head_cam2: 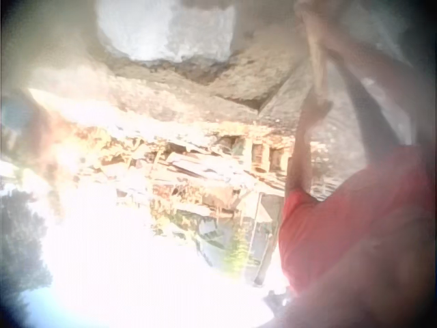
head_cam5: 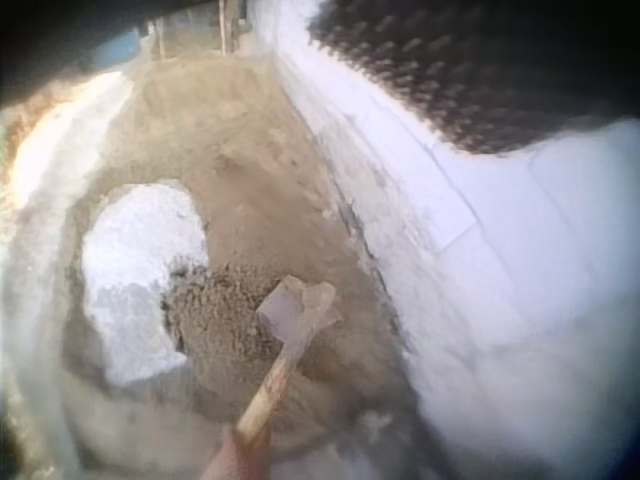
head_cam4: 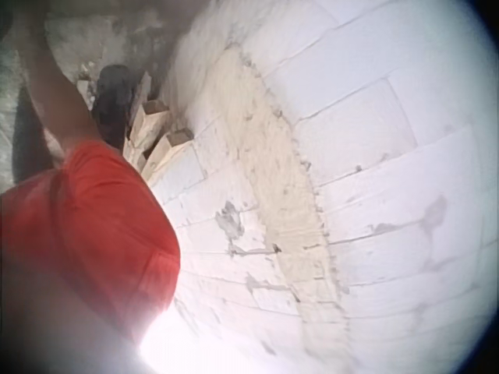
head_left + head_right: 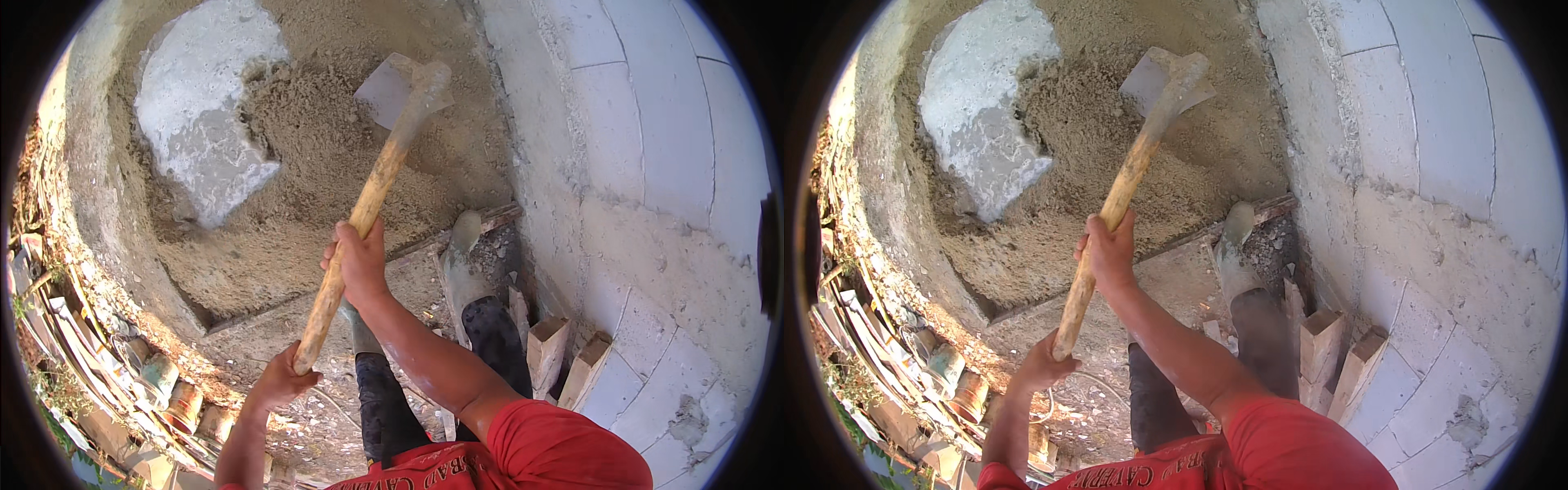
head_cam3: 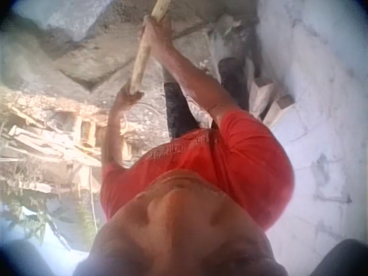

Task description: The person mixes dry material with water in a central pit using a hoe, repeatedly pulling material from the edges into the water and pushing the mixture back until it reaches a thick consistency.

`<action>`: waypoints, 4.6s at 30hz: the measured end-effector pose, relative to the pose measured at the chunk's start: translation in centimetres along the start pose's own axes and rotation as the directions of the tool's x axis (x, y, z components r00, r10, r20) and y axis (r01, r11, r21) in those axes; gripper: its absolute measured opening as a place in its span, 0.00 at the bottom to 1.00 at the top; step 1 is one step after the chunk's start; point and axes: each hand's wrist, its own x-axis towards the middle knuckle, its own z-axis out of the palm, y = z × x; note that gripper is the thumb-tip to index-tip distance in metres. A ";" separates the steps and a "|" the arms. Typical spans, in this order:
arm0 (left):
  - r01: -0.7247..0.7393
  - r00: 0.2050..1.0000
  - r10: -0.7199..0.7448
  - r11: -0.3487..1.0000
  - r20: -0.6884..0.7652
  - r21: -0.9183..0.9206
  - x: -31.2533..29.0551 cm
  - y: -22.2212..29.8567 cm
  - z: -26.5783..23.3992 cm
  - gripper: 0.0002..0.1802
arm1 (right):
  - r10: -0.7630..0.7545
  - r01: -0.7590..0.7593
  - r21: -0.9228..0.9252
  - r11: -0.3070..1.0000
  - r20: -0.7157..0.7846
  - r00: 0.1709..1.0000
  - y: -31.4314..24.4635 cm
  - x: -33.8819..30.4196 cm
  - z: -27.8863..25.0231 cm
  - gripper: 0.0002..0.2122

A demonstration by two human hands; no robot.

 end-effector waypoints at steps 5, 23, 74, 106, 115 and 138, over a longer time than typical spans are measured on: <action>-0.266 0.960 0.279 0.935 -0.024 0.235 16.6 -1.3 17.4 0.23 | -0.226 0.050 -0.450 0.891 -0.344 0.911 -3.7 9.9 -20.2 0.11; -0.280 0.924 0.117 0.854 0.363 0.438 52.4 -14.4 14.4 0.27 | -0.499 -0.022 -0.651 0.759 -0.602 0.624 10.5 26.3 -38.3 0.22; -0.195 0.960 0.273 0.815 -0.065 0.546 25.0 0.0 20.3 0.21 | 0.006 -0.185 -0.262 0.947 -0.561 0.828 -2.5 18.1 -34.8 0.07; -0.020 0.798 0.350 0.829 -0.490 0.559 -24.2 3.3 -16.3 0.18 | 0.124 -0.096 0.289 0.952 -0.082 0.989 10.0 -13.7 13.4 0.15; -0.278 0.791 0.534 0.748 -0.299 0.603 -15.2 -14.7 1.7 0.18 | -0.089 0.127 0.163 0.978 -0.222 0.971 4.6 -20.5 -3.7 0.07; -0.292 0.915 0.375 0.871 -0.151 0.396 -0.2 4.6 17.4 0.20 | 0.041 -0.117 -0.381 0.917 -0.201 0.979 -9.8 1.8 -16.1 0.09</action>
